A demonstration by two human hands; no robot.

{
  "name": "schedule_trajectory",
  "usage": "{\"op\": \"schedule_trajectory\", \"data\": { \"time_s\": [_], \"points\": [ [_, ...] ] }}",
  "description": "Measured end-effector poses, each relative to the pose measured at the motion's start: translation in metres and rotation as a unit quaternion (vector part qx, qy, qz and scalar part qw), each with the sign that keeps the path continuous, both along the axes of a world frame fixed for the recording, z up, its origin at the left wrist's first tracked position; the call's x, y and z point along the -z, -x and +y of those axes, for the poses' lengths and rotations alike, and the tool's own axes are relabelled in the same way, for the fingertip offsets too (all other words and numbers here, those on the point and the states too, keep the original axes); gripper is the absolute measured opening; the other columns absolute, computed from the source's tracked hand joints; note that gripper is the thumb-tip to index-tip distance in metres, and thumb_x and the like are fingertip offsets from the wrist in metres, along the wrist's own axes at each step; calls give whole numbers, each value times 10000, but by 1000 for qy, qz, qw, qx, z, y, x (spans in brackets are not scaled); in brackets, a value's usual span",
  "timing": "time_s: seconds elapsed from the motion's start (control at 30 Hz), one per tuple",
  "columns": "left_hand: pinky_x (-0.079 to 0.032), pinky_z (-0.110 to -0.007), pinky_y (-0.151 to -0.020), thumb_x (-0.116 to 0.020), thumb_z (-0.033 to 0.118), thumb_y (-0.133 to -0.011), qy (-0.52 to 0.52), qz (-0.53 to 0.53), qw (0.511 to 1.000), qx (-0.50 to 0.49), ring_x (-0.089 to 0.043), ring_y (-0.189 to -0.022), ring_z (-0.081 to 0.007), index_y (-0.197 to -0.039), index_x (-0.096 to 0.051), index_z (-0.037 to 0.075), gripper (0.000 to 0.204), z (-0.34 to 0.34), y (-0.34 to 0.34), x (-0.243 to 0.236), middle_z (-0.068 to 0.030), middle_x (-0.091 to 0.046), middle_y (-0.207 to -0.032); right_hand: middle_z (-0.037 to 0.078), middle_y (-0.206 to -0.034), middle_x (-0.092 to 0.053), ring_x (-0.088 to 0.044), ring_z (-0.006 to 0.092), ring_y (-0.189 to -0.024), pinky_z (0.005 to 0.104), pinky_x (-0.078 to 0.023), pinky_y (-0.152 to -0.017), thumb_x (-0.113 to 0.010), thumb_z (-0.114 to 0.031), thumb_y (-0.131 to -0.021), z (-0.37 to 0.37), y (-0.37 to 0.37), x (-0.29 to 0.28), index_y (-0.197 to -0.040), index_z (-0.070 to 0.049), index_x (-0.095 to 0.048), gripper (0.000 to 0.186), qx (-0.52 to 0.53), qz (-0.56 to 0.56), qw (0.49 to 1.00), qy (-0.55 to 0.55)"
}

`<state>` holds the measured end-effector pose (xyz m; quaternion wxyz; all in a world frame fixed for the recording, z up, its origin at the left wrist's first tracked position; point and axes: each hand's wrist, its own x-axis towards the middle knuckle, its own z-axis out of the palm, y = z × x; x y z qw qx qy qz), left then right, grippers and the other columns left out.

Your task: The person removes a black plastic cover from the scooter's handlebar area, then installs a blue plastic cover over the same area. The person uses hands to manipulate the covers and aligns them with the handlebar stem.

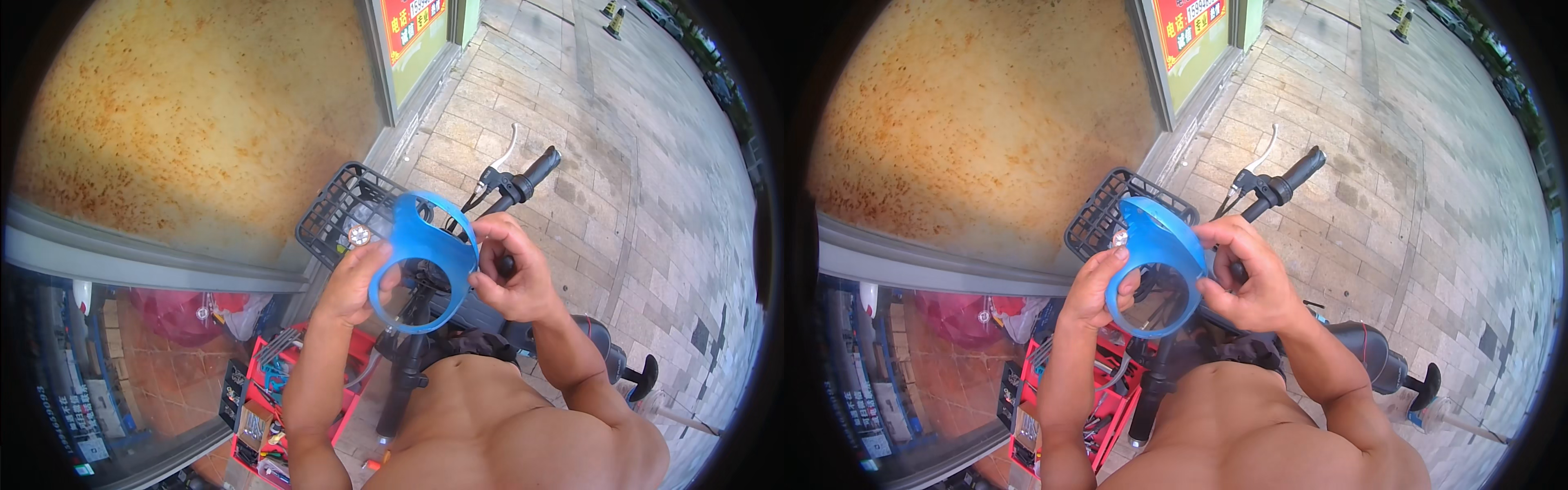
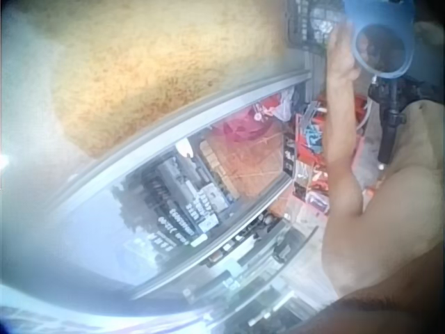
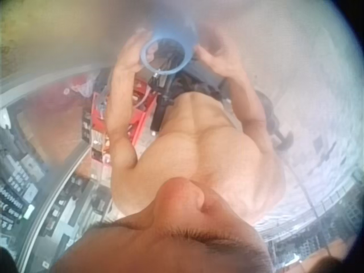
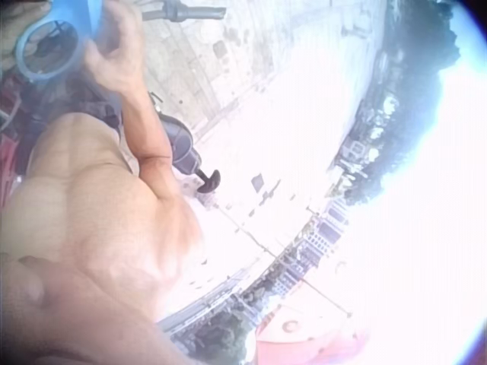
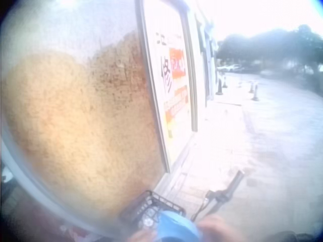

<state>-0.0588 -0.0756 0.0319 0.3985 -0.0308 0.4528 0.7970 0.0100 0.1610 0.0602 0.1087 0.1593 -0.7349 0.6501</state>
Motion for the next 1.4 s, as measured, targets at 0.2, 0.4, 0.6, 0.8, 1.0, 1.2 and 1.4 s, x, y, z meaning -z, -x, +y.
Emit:
{"op": "schedule_trajectory", "data": {
  "time_s": [0.2, 0.4, 0.6, 0.8, 1.0, 1.2, 1.4],
  "points": [
    [-311, -193, -407, -535, 261, -955, -11, 4, 1000, 1, -419, -490, -61, -1004, -570, 44, 225, 3, -1, 1, -9, -504, -647, 92, -1064, -470, -443, 61, -575, 192, -349, -514, -607, 70, -692, 2, -2, -3, -1211, 14, -509, 531, -13, -5, 1000, -1],
    [-305, -191, -409, -535, 273, -956, -14, 11, 1000, 3, -410, -493, -58, -1018, -561, 46, 236, 5, -2, 1, -6, -500, -653, 91, -1054, -471, -439, 70, -565, 196, -353, -514, -584, 72, -683, 1, -3, -6, -1194, 12, -519, 519, -12, 1, 1000, 5],
    [-307, -192, -411, -535, 278, -954, -6, 12, 1000, -1, -414, -498, -57, -1009, -555, 41, 244, 6, -4, 1, -9, -500, -654, 86, -1037, -491, -440, 72, -560, 200, -367, -534, -578, 73, -677, -2, -5, -7, -1172, 8, -536, 501, 10, 4, 1000, 7],
    [-298, -196, -408, -533, 276, -955, -17, 5, 1000, 1, -407, -488, -59, -1000, -550, 41, 240, 5, -5, 0, -15, -498, -645, 90, -1049, -495, -434, 69, -560, 202, -370, -538, -620, 70, -676, -1, -5, -6, -1189, 0, -535, 524, -9, 17, 1000, 12],
    [-290, -203, -400, -529, 273, -958, -20, 9, 1000, -4, -393, -461, -64, -990, -545, 49, 228, 4, -7, 2, -20, -496, -631, 96, -1056, -494, -432, 68, -562, 206, -371, -534, -617, 81, -688, -3, -8, -8, -1196, 0, -532, 522, -6, 6, 1000, 8],
    [-293, -205, -393, -525, 273, -960, -31, 9, 999, -2, -391, -451, -67, -992, -546, 49, 228, 3, -8, -1, -24, -498, -630, 103, -1067, -487, -439, 69, -573, 212, -380, -542, -608, 86, -692, -1, -8, -5, -1206, 3, -524, 528, -22, 16, 999, 19],
    [-298, -203, -392, -522, 272, -962, -33, 7, 999, -3, -393, -450, -68, -995, -545, 46, 229, 1, -9, 0, -28, -500, -633, 104, -1079, -474, -445, 71, -587, 213, -382, -548, -615, 87, -701, -2, -8, -5, -1226, 0, -512, 541, -37, 18, 999, 28]
  ]
}}
